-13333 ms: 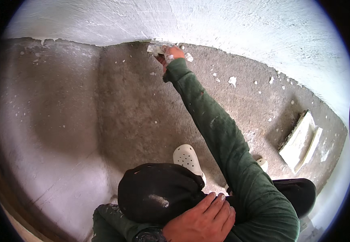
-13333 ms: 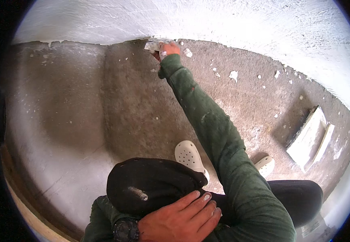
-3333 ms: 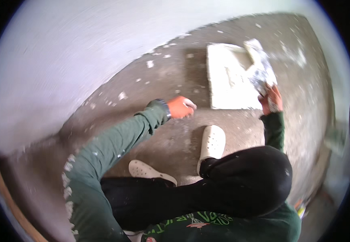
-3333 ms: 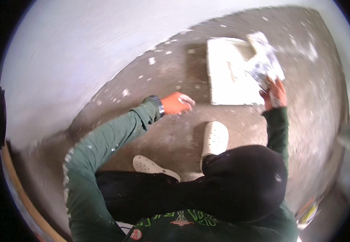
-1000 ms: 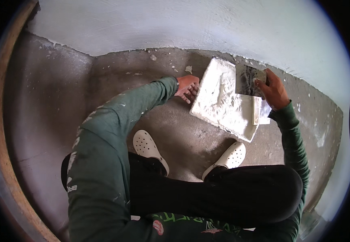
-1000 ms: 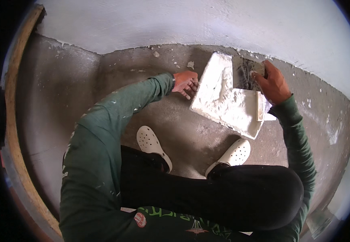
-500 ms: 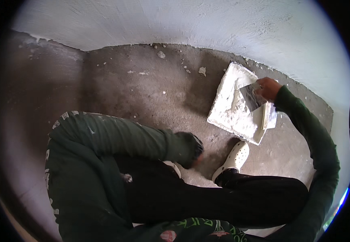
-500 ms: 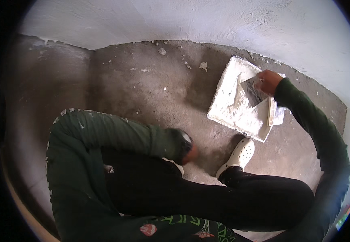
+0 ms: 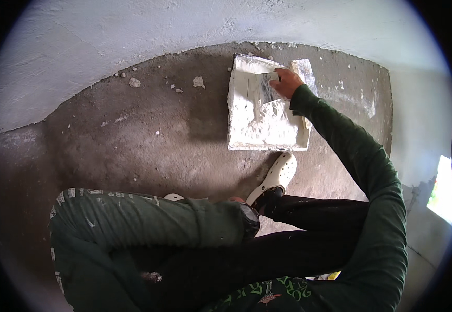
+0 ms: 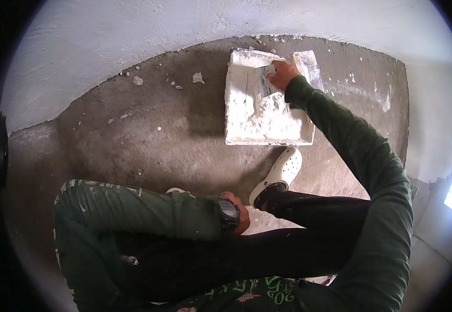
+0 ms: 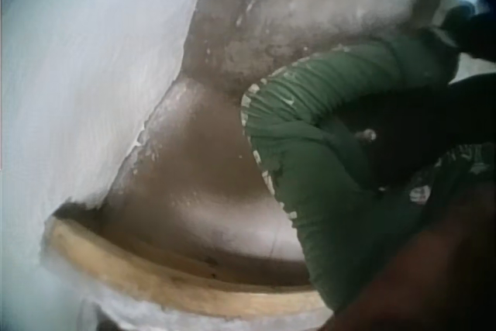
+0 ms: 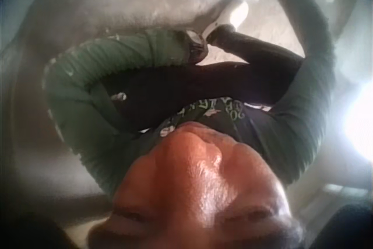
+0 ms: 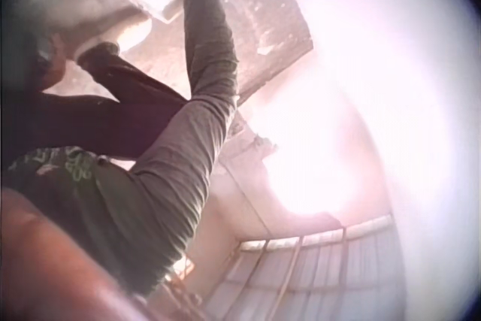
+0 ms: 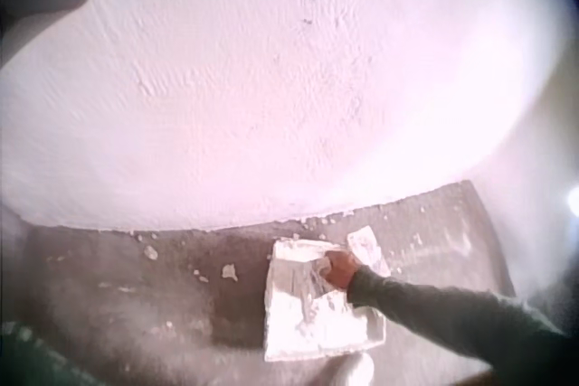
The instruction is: The person scoops white plaster from a tray using a trowel and applies it to the lower section of a wall. They repeatedly smooth the material along the base of the wall, working in small sections and refilling the trowel as needed.
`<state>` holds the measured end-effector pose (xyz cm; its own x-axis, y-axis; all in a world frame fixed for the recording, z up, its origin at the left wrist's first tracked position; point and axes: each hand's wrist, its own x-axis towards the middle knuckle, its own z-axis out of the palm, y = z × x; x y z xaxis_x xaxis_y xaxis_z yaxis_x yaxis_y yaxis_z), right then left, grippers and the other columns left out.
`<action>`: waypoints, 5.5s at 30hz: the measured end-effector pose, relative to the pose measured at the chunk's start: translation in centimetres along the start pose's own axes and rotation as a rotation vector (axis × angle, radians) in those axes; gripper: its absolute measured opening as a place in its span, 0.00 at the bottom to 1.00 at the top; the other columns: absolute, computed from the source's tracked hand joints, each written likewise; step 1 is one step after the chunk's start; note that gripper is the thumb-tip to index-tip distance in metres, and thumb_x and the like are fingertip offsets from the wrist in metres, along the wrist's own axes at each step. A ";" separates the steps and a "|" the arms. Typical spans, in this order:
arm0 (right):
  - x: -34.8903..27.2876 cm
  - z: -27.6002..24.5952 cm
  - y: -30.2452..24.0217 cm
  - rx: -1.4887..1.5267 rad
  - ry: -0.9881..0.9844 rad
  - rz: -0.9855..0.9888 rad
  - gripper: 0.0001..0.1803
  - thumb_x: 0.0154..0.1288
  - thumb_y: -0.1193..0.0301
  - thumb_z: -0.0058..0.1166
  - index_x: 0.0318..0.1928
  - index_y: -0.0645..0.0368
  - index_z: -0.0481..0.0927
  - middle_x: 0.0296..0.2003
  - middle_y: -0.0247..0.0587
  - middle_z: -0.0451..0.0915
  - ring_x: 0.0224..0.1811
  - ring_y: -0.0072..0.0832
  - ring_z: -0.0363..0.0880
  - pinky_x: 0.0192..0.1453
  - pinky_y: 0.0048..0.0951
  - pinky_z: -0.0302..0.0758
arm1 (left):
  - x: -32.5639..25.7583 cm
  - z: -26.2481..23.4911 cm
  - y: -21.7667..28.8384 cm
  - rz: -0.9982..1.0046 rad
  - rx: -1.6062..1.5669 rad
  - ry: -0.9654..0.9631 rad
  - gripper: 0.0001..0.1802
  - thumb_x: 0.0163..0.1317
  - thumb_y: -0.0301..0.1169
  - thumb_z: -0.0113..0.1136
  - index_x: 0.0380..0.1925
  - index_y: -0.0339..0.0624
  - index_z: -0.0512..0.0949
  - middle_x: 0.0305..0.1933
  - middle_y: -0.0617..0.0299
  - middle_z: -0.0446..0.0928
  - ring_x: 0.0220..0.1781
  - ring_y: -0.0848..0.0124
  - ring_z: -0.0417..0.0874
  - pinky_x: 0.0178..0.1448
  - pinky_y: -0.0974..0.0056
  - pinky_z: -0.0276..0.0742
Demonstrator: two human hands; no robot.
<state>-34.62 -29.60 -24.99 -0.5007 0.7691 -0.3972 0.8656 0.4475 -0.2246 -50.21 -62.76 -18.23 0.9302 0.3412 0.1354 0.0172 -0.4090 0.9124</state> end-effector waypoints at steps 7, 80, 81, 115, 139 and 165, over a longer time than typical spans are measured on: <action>-1.7 1.1 -2.4 0.050 0.164 -0.074 0.16 0.56 0.62 0.48 0.34 0.65 0.74 0.33 0.63 0.77 0.41 0.56 0.77 0.47 0.47 0.72 | 0.3 0.5 0.2 -0.046 0.523 0.109 0.06 0.55 0.29 0.52 0.25 0.40 0.75 0.23 0.55 0.73 0.23 0.60 0.73 0.33 0.57 0.70; -9.9 -10.1 4.2 0.375 -0.276 -0.012 0.22 0.57 0.80 0.50 0.54 0.64 0.72 0.35 0.38 0.78 0.35 0.21 0.76 0.42 0.22 0.74 | -42.6 -6.1 -13.4 -0.032 -0.425 2.950 0.28 0.59 0.20 0.51 0.60 0.29 0.57 0.58 0.42 0.63 0.51 0.48 0.74 0.44 0.43 0.85; -9.8 -10.0 4.3 0.413 -0.265 -0.008 0.22 0.57 0.81 0.49 0.55 0.64 0.72 0.34 0.38 0.78 0.35 0.21 0.76 0.42 0.22 0.74 | -42.9 -6.2 -13.5 -0.092 -0.396 2.998 0.29 0.58 0.20 0.51 0.60 0.29 0.56 0.59 0.41 0.62 0.52 0.47 0.74 0.45 0.43 0.85; -9.4 -7.4 3.4 0.350 -0.405 -0.069 0.20 0.58 0.76 0.49 0.53 0.65 0.73 0.32 0.38 0.80 0.34 0.22 0.77 0.42 0.24 0.74 | -43.1 -7.5 -10.0 -0.259 -0.412 2.868 0.17 0.58 0.17 0.51 0.47 0.17 0.66 0.47 0.40 0.69 0.40 0.54 0.79 0.45 0.50 0.88; -9.4 -7.0 3.5 0.363 -0.421 -0.018 0.18 0.60 0.76 0.45 0.52 0.66 0.73 0.31 0.41 0.80 0.31 0.25 0.78 0.38 0.26 0.75 | -40.1 -7.9 -4.3 -0.285 -0.281 2.782 0.23 0.63 0.20 0.47 0.56 0.15 0.58 0.56 0.36 0.66 0.54 0.48 0.74 0.56 0.48 0.81; -10.8 -8.0 3.0 0.414 -0.420 0.060 0.20 0.60 0.76 0.43 0.54 0.63 0.72 0.33 0.39 0.79 0.32 0.23 0.76 0.38 0.24 0.74 | -46.7 -11.4 -2.6 -0.379 -0.054 2.728 0.14 0.62 0.23 0.52 0.44 0.21 0.70 0.50 0.43 0.73 0.50 0.55 0.79 0.56 0.52 0.80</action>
<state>-26.69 -32.89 -14.23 -0.4786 0.5032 -0.7195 0.8647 0.1281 -0.4857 -97.86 -67.95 -22.45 -0.9974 0.0329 -0.0646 -0.0690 -0.1607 0.9846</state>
